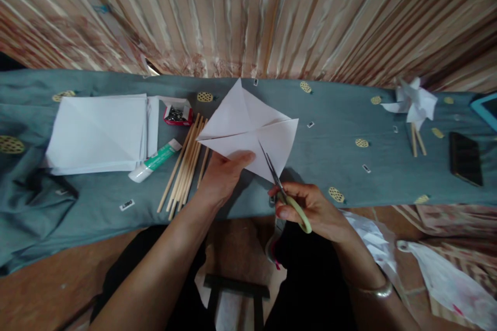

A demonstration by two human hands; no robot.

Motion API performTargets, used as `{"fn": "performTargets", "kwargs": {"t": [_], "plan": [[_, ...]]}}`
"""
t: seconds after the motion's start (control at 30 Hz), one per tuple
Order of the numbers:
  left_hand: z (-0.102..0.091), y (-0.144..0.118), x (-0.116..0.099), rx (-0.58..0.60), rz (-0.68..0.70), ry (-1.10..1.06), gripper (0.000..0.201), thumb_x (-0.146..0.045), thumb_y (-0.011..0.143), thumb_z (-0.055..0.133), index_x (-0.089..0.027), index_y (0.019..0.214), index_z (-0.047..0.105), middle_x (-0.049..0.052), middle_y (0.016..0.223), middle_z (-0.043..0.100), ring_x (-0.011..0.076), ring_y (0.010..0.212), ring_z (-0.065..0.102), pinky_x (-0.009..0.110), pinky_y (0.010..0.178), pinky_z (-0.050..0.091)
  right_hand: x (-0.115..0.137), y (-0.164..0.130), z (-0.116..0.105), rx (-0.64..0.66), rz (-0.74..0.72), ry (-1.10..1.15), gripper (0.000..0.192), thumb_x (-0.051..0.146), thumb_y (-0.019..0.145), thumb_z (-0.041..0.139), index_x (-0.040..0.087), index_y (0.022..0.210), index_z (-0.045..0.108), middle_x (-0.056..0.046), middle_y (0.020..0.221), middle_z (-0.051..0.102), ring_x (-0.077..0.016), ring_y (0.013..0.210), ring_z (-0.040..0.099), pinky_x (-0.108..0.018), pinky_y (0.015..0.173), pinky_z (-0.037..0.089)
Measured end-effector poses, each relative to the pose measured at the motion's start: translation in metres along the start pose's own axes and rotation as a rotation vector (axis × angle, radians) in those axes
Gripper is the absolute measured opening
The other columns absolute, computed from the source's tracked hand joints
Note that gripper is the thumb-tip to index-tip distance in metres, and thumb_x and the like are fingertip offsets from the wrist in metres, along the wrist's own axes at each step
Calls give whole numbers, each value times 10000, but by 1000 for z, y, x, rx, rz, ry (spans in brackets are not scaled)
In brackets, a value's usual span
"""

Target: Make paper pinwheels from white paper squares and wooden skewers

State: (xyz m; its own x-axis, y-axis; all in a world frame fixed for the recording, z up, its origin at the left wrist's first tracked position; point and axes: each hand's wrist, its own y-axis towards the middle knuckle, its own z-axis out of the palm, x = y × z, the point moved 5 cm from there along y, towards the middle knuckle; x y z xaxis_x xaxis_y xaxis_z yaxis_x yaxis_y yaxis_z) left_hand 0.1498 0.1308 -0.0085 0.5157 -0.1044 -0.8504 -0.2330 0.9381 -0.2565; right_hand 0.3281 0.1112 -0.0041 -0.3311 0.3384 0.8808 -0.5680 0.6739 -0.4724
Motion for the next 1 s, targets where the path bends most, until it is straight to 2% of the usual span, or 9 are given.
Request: {"fn": "performTargets", "kwargs": {"t": [0.1,0.3,0.57,0.63,0.7,0.8,0.87,1.0], "plan": [[-1,2,0,8,-3,-10,285,-176,578,764,-180,850,677,12,892,741,200,886,678,361,900,504,-3,-9,-6,34,48,-21,466,541,683,789,166,920,644,50,637,523,-91,570,455,-226,540,384],[-2,4,7,25,-21,-21,280,-169,548,796,-158,806,687,18,822,747,202,828,693,360,882,512,-13,-27,-24,35,89,-66,435,503,701,789,173,940,637,66,624,487,-81,558,402,-222,530,339],[-5,8,17,7,14,49,349,-213,533,800,-170,864,694,40,894,750,248,942,689,413,960,484,-17,-42,-52,-104,80,-119,428,500,676,798,178,925,667,49,613,557,-92,536,467,-234,527,382],[-6,9,21,-2,2,74,363,-222,531,798,-164,871,686,49,901,750,256,951,686,426,965,481,-18,-44,-60,-203,64,-162,481,540,653,792,181,948,667,37,611,594,-108,508,501,-245,499,396],[-6,7,24,-9,-20,119,357,-226,542,790,-156,874,678,58,896,749,255,928,687,430,950,491,-20,-46,-71,-363,39,-244,567,579,652,769,179,1038,654,-3,674,671,-153,524,584,-277,502,445],[-4,5,27,-1,-20,253,317,-241,582,753,-150,877,679,69,894,746,260,892,686,434,907,515,-19,-49,-86,-659,3,-504,655,588,692,730,174,1185,608,-82,829,755,-254,670,709,-348,592,526],[-3,4,26,18,-4,336,282,-246,598,734,-154,861,686,67,886,745,269,885,680,438,887,524,-18,-50,-92,-806,-19,-687,669,566,727,706,180,1256,570,-107,907,772,-294,776,738,-376,661,551],[0,6,23,83,37,447,235,-249,612,727,-168,830,687,70,883,742,278,902,669,438,890,521,-19,-45,-97,-926,-40,-880,611,451,781,648,157,1304,530,-137,1022,768,-304,900,741,-393,760,571]]}}
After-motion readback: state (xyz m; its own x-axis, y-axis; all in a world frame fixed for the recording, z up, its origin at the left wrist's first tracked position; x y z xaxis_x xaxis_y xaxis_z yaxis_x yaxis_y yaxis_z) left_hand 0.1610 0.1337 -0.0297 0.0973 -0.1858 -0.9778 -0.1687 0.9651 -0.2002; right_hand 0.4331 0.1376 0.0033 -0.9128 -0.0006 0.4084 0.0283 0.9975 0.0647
